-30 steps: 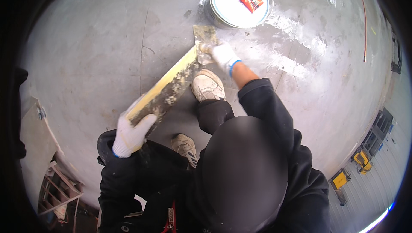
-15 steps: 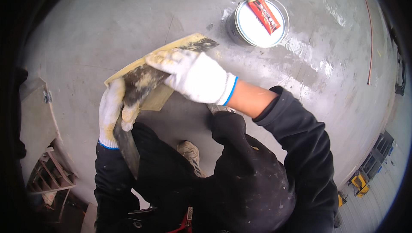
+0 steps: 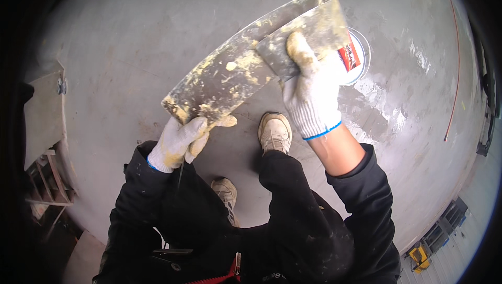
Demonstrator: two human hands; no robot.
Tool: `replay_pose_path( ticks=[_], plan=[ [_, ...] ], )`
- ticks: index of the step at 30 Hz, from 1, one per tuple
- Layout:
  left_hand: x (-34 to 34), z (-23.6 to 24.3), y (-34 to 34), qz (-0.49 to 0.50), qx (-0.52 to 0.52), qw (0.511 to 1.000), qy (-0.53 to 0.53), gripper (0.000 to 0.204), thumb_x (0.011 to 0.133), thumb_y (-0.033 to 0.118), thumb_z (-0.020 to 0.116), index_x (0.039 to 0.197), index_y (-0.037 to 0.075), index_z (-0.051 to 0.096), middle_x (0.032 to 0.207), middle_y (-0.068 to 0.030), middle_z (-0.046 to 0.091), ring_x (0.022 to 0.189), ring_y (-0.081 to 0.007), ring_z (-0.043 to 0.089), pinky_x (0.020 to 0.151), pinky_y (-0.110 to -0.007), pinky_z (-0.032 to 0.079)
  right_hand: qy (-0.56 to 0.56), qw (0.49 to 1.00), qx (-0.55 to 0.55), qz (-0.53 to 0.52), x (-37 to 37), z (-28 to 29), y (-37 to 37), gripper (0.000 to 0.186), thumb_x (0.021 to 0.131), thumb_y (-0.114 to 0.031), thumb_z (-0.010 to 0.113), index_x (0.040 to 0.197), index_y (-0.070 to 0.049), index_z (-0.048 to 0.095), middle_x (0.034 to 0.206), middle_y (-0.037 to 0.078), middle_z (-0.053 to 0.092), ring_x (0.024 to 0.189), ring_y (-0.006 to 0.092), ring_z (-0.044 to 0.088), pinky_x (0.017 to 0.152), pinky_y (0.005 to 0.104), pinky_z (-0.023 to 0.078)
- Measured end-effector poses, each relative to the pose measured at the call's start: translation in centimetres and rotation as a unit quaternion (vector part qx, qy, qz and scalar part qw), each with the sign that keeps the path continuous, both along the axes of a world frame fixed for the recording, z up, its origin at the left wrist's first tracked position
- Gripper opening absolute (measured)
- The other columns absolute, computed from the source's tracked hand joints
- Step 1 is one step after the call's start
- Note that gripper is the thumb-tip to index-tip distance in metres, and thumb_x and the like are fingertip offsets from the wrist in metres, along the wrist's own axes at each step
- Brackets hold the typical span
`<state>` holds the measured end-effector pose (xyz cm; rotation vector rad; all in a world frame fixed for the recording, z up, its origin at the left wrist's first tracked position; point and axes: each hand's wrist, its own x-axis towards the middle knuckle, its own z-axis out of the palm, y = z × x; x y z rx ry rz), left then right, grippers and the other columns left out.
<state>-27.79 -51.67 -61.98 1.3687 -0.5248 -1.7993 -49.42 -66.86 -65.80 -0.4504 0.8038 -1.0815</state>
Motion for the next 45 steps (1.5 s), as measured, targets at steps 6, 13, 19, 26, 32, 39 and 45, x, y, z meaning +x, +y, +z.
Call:
replay_pose_path(
  ticks=[6, 13, 19, 26, 32, 39, 45],
  plan=[
    [1.1, -0.5, 0.5, 0.095, -0.035, 0.993, -0.064, 0.032, 0.108, 0.021, 0.056, 0.129, -0.003, 0.063, 0.108, -0.0140, 0.078, 0.051, -0.0057, 0.052, 0.042, -0.023, 0.036, 0.217, 0.970, 0.068, 0.090, -1.6, -2.9, -0.1, 0.027, 0.100, -0.005, 0.067, 0.126, -0.003, 0.065, 0.111, 0.004, 0.072, 0.098, 0.0137, 0.070, 0.085, 0.0284, 0.058],
    [1.6, -2.9, 2.0, -0.044, 0.128, 0.980, -0.146, 0.037, 0.107, 0.033, 0.059, 0.119, 0.000, 0.068, 0.085, -0.0045, 0.069, 0.049, -0.0053, 0.044, 0.046, -0.024, 0.034, 0.230, 0.941, 0.073, 0.236, -2.6, -10.1, 4.0, 0.036, 0.100, -0.006, 0.068, 0.134, 0.000, 0.060, 0.119, 0.008, 0.072, 0.104, 0.0159, 0.068, 0.095, 0.0332, 0.056],
    [1.5, -2.6, 1.8, -0.047, 0.095, 0.988, -0.108, 0.031, 0.104, 0.031, 0.065, 0.115, 0.002, 0.068, 0.075, 0.0024, 0.058, 0.051, -0.0060, 0.045, 0.047, -0.026, 0.034, 0.282, 0.929, 0.156, 0.184, -3.2, -17.9, 4.6, 0.037, 0.094, 0.001, 0.069, 0.131, -0.001, 0.062, 0.114, 0.009, 0.073, 0.097, 0.0192, 0.071, 0.085, 0.0355, 0.061],
    [0.8, -3.6, 1.8, -0.046, 0.064, 0.983, -0.168, 0.026, 0.104, 0.023, 0.064, 0.122, 0.004, 0.067, 0.083, 0.0035, 0.060, 0.060, -0.0047, 0.049, 0.051, -0.024, 0.037, 0.263, 0.939, 0.170, 0.143, -2.1, -19.2, 4.2, 0.019, 0.100, -0.007, 0.064, 0.119, -0.003, 0.067, 0.101, 0.007, 0.075, 0.078, 0.0181, 0.073, 0.057, 0.0299, 0.060],
    [-0.1, -4.8, 2.6, -0.060, 0.004, 0.982, -0.178, 0.030, 0.104, 0.019, 0.065, 0.129, 0.002, 0.064, 0.097, 0.0029, 0.066, 0.072, -0.0040, 0.054, 0.058, -0.024, 0.044, 0.241, 0.916, -0.064, 0.315, 4.3, -11.2, 6.5, 0.020, 0.102, -0.016, 0.068, 0.115, -0.001, 0.070, 0.093, 0.007, 0.075, 0.077, 0.0129, 0.071, 0.067, 0.0294, 0.060],
    [-1.3, -3.1, 2.1, -0.053, -0.042, 0.990, -0.126, 0.036, 0.102, 0.013, 0.066, 0.136, 0.001, 0.062, 0.109, 0.0029, 0.069, 0.088, -0.0030, 0.058, 0.072, -0.023, 0.049, 0.248, 0.920, 0.025, 0.302, 3.1, -10.4, 4.6, 0.024, 0.103, -0.010, 0.062, 0.124, -0.001, 0.069, 0.099, 0.008, 0.077, 0.077, 0.0130, 0.072, 0.070, 0.0299, 0.062],
    [-1.9, -2.0, 2.0, -0.063, -0.020, 0.994, -0.087, 0.035, 0.100, 0.009, 0.066, 0.133, 0.000, 0.062, 0.110, 0.0021, 0.068, 0.091, -0.0039, 0.057, 0.079, -0.022, 0.050, 0.264, 0.906, 0.060, 0.325, 2.7, -9.2, 4.6, 0.026, 0.103, -0.012, 0.069, 0.126, 0.001, 0.068, 0.106, 0.005, 0.076, 0.090, 0.0108, 0.070, 0.081, 0.0262, 0.059]
  ],
)
